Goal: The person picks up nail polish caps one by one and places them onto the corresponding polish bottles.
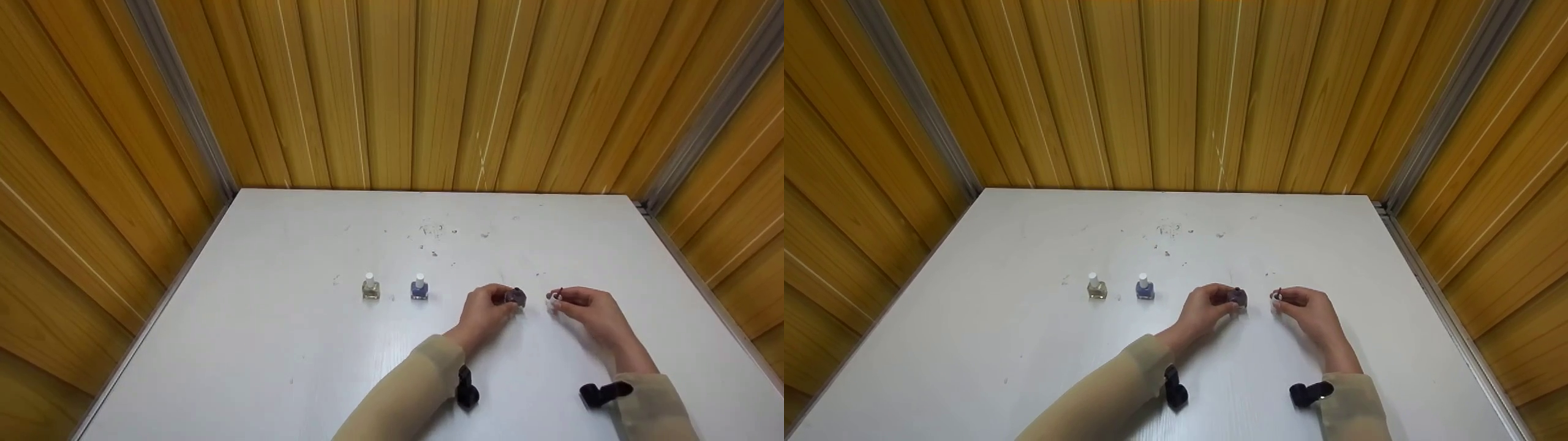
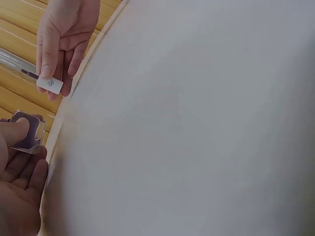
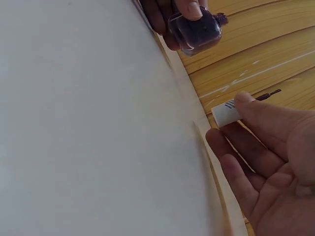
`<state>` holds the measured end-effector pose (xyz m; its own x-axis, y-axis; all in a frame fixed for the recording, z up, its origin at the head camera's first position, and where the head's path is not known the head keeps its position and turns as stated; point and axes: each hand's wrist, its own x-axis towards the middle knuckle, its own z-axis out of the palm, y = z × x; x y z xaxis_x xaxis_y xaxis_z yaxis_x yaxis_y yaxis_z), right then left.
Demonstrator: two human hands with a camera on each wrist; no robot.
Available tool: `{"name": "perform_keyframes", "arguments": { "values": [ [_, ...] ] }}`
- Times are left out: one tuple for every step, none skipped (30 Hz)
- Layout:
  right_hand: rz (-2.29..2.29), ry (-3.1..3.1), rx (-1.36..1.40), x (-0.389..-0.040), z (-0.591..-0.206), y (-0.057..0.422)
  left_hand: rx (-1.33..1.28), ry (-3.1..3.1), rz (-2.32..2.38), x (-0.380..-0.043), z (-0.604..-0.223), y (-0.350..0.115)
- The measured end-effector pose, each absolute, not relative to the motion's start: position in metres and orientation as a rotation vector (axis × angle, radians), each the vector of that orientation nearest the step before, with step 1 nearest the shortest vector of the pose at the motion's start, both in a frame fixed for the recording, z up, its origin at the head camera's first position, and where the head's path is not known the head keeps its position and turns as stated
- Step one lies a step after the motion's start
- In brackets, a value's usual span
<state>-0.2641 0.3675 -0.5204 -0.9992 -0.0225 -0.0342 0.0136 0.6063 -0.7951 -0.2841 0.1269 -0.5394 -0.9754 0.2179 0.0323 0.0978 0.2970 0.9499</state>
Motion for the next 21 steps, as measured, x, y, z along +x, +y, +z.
{"name": "perform_keyframes", "arguments": {
  "values": [
    [-1.387,2.772,-0.018,-0.264,-0.519,0.366,0.3,2.435,1.799,-0.285,-0.539,0.124],
    [-1.397,2.77,-0.021,-0.264,-0.517,0.365,0.306,2.422,1.819,-0.286,-0.538,0.12],
    [-1.402,2.771,-0.019,-0.264,-0.516,0.364,0.313,2.405,1.841,-0.287,-0.537,0.117],
    [-1.404,2.775,-0.016,-0.264,-0.514,0.362,0.317,2.385,1.863,-0.287,-0.536,0.113],
    [-1.41,2.772,-0.018,-0.263,-0.512,0.361,0.327,2.365,1.886,-0.288,-0.536,0.11],
    [-1.422,2.765,-0.022,-0.263,-0.51,0.359,0.337,2.341,1.911,-0.288,-0.535,0.107],
    [-1.434,2.76,-0.025,-0.262,-0.508,0.357,0.351,2.317,1.934,-0.288,-0.534,0.103],
    [-1.445,2.758,-0.03,-0.261,-0.506,0.355,0.359,2.289,1.957,-0.288,-0.532,0.1],
    [-1.459,2.751,-0.037,-0.26,-0.504,0.352,0.368,2.269,1.975,-0.288,-0.531,0.097],
    [-1.479,2.742,-0.046,-0.259,-0.503,0.35,0.371,2.248,1.991,-0.288,-0.53,0.093],
    [-1.503,2.731,-0.058,-0.258,-0.501,0.347,0.377,2.233,2.002,-0.287,-0.529,0.089],
    [-1.532,2.717,-0.069,-0.257,-0.498,0.344,0.387,2.231,2.004,-0.287,-0.528,0.086],
    [-1.56,2.706,-0.081,-0.256,-0.496,0.341,0.39,2.225,2.005,-0.287,-0.527,0.082],
    [-1.586,2.698,-0.097,-0.255,-0.494,0.338,0.395,2.224,2.007,-0.286,-0.526,0.078],
    [-1.606,2.692,-0.111,-0.254,-0.492,0.335,0.396,2.223,2.009,-0.285,-0.525,0.075],
    [-1.623,2.687,-0.124,-0.254,-0.49,0.332,0.401,2.218,2.016,-0.285,-0.524,0.071],
    [-1.637,2.683,-0.138,-0.253,-0.488,0.328,0.411,2.217,2.021,-0.284,-0.523,0.068],
    [-1.648,2.68,-0.15,-0.253,-0.486,0.325,0.418,2.215,2.031,-0.283,-0.523,0.065],
    [-1.647,2.687,-0.161,-0.253,-0.485,0.321,0.419,2.206,2.043,-0.282,-0.522,0.061],
    [-1.643,2.692,-0.172,-0.253,-0.484,0.317,0.426,2.205,2.052,-0.281,-0.522,0.058],
    [-1.63,2.702,-0.185,-0.254,-0.483,0.313,0.424,2.203,2.058,-0.28,-0.522,0.055]
  ]
}}
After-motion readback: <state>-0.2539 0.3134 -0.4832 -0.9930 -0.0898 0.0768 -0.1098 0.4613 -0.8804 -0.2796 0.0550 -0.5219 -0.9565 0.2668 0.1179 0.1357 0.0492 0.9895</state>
